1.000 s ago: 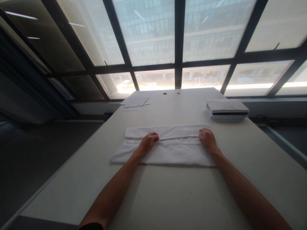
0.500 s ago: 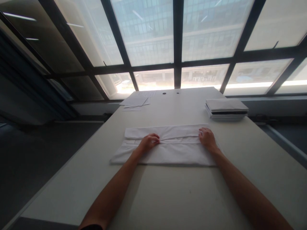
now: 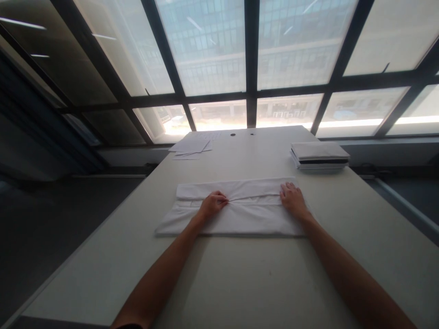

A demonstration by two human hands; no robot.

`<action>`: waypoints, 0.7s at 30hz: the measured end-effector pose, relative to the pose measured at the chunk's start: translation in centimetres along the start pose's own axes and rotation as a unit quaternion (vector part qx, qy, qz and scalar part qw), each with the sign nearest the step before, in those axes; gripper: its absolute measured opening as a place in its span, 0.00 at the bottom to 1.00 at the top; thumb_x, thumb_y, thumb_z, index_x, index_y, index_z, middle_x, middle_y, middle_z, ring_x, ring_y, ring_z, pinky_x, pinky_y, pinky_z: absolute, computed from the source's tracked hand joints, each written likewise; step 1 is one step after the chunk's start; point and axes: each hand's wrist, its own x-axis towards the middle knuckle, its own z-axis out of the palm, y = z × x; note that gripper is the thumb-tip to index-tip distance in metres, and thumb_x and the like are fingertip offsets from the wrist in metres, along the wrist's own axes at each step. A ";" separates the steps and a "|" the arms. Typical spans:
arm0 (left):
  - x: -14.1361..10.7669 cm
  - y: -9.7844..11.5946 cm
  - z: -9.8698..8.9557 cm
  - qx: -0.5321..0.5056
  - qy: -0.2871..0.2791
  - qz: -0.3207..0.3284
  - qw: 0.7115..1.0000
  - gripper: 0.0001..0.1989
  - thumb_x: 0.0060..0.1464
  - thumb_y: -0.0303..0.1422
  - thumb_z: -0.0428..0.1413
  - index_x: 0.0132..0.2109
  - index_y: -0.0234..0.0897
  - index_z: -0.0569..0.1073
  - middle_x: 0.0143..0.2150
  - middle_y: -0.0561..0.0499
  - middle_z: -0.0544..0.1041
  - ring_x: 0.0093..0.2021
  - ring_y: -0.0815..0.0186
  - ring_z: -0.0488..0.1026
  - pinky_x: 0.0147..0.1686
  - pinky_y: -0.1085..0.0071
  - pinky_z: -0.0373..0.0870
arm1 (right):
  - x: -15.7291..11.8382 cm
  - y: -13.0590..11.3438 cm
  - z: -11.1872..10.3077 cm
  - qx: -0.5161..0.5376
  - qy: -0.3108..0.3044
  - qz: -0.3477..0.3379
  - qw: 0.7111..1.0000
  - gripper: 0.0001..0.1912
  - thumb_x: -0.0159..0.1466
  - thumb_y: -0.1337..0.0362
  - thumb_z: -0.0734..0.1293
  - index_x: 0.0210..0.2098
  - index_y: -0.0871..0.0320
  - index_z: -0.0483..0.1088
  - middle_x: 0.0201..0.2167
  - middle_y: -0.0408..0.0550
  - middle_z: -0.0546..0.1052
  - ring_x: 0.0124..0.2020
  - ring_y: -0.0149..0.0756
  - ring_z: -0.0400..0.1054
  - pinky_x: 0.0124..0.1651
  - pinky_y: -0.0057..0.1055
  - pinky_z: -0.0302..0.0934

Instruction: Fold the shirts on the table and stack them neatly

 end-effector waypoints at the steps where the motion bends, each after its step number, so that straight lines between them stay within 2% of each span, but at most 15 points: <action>1: 0.0 0.0 0.1 -0.001 0.005 0.002 1.000 0.07 0.58 0.38 0.60 0.38 0.43 0.82 0.42 0.49 0.79 0.45 0.61 0.76 0.50 0.64 0.72 | -0.3 -0.8 -0.3 -0.010 -0.010 0.013 1.000 0.25 0.71 0.63 0.56 0.63 0.66 0.66 0.67 0.65 0.64 0.69 0.52 0.54 0.67 0.50 0.48; 3: 0.0 0.1 0.2 -0.009 0.012 -0.002 1.000 0.07 0.57 0.38 0.61 0.36 0.42 0.82 0.41 0.49 0.79 0.44 0.61 0.76 0.50 0.64 0.71 | -0.8 -3.4 -1.0 -0.008 -0.019 0.020 1.000 0.26 0.72 0.62 0.54 0.64 0.69 0.64 0.67 0.69 0.61 0.70 0.55 0.52 0.67 0.52 0.48; 6: 0.2 0.2 0.2 -0.022 0.017 -0.012 1.000 0.07 0.56 0.37 0.61 0.35 0.41 0.82 0.39 0.49 0.79 0.43 0.61 0.76 0.49 0.64 0.71 | -1.9 -9.7 -1.5 0.048 -0.038 -0.054 0.997 0.28 0.72 0.60 0.54 0.67 0.68 0.60 0.70 0.67 0.58 0.72 0.54 0.48 0.69 0.52 0.44; 9: 0.3 0.2 0.2 -0.028 0.017 -0.015 0.999 0.06 0.55 0.36 0.61 0.35 0.41 0.83 0.39 0.48 0.79 0.43 0.61 0.76 0.49 0.64 0.71 | -3.3 -16.7 -0.9 0.110 -0.084 -0.133 0.981 0.29 0.73 0.58 0.53 0.69 0.64 0.56 0.72 0.63 0.55 0.73 0.52 0.45 0.70 0.53 0.42; 12: 0.4 0.1 0.2 -0.035 0.014 -0.006 0.999 0.07 0.56 0.35 0.61 0.36 0.41 0.83 0.39 0.48 0.79 0.42 0.62 0.77 0.49 0.64 0.71 | -4.6 -21.3 0.3 0.119 -0.095 -0.168 0.974 0.29 0.73 0.61 0.51 0.71 0.65 0.54 0.73 0.61 0.53 0.74 0.49 0.42 0.71 0.53 0.37; 14: 0.4 0.0 0.2 -0.036 0.016 -0.002 0.999 0.07 0.56 0.35 0.60 0.37 0.41 0.83 0.39 0.48 0.79 0.42 0.62 0.76 0.49 0.64 0.71 | -5.1 -22.1 1.0 0.113 -0.088 -0.166 0.976 0.30 0.73 0.61 0.50 0.71 0.66 0.54 0.73 0.60 0.53 0.74 0.49 0.42 0.71 0.53 0.34; 16: 0.3 0.0 0.3 -0.030 0.021 -0.002 0.999 0.06 0.56 0.35 0.61 0.36 0.41 0.83 0.39 0.48 0.79 0.42 0.61 0.76 0.50 0.64 0.71 | -5.0 -21.4 1.3 0.109 -0.087 -0.158 0.978 0.31 0.73 0.57 0.51 0.71 0.65 0.54 0.73 0.60 0.52 0.74 0.49 0.41 0.72 0.52 0.31; 21: 0.2 0.3 0.2 -0.025 0.029 -0.009 0.999 0.06 0.55 0.34 0.60 0.35 0.40 0.82 0.40 0.48 0.79 0.44 0.60 0.76 0.50 0.63 0.70 | -3.7 -15.7 0.9 0.077 -0.086 -0.106 0.988 0.33 0.73 0.51 0.53 0.72 0.61 0.52 0.74 0.58 0.48 0.74 0.49 0.39 0.72 0.53 0.30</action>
